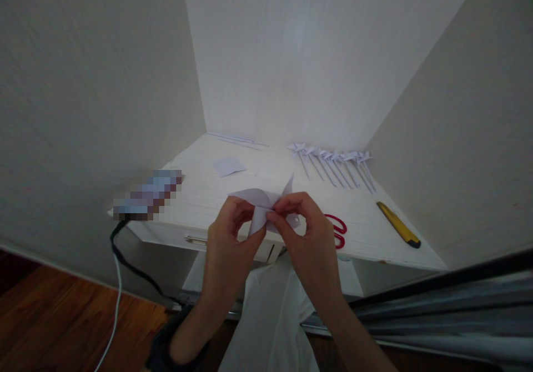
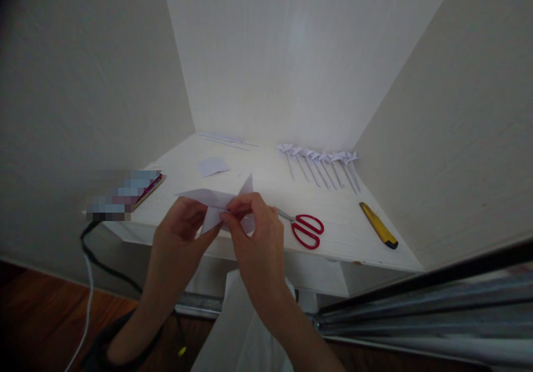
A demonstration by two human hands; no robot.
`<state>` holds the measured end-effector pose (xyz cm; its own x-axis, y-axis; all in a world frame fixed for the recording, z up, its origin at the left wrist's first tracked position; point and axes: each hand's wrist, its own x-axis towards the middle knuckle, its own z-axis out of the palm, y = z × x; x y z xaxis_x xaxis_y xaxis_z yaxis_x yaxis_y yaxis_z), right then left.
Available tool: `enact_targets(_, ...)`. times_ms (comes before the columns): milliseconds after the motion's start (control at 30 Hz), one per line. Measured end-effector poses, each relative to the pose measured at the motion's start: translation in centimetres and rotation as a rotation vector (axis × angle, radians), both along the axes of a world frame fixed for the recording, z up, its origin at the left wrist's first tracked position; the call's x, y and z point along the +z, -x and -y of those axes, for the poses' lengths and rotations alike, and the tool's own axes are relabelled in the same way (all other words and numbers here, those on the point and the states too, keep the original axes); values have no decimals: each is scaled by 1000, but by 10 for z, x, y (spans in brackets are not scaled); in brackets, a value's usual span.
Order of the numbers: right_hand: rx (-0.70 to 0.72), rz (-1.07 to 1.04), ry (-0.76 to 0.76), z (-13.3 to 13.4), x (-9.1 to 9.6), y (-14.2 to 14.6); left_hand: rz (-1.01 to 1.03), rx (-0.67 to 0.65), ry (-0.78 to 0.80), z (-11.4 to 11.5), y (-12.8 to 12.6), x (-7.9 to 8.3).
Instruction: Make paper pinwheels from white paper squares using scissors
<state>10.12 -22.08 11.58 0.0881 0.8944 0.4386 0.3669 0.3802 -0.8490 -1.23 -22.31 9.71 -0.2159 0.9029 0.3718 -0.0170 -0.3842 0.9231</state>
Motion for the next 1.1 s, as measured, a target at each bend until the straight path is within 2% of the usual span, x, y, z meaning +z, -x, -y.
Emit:
enact_targets(233, 10, -10, 89, -9, -1, -2, 39, -31, 40, 0, 2, -6)
enact_targets(367, 45, -65, 132, -18, -10, -5, 82, -145, 70, -1, 10, -8)
enact_targets(500, 135, -134, 214, -26, -18, -3, 221, -220, 207, -6, 20, -14)
enact_targets(600, 222, -177, 292, -30, -24, 1, 239, -236, 298, -11, 27, -21)
enact_targets(733, 269, 74, 219, -51, -37, 0, 290, -131, 358, -17, 39, -30)
enact_targets(833, 263, 241, 193, -88, -49, -6, 317, -22, 350, -21, 53, -37)
enact_targets(967, 164, 482, 198, -135, -60, -15, 239, 181, 321, -28, 76, -44)
enact_targets(1033, 133, 590, 207, -146, -63, -29, 230, 245, 341, -33, 83, -46)
enact_targets(1100, 48, 669, 227, -145, -64, -58, 249, 248, 358, -39, 85, -46)
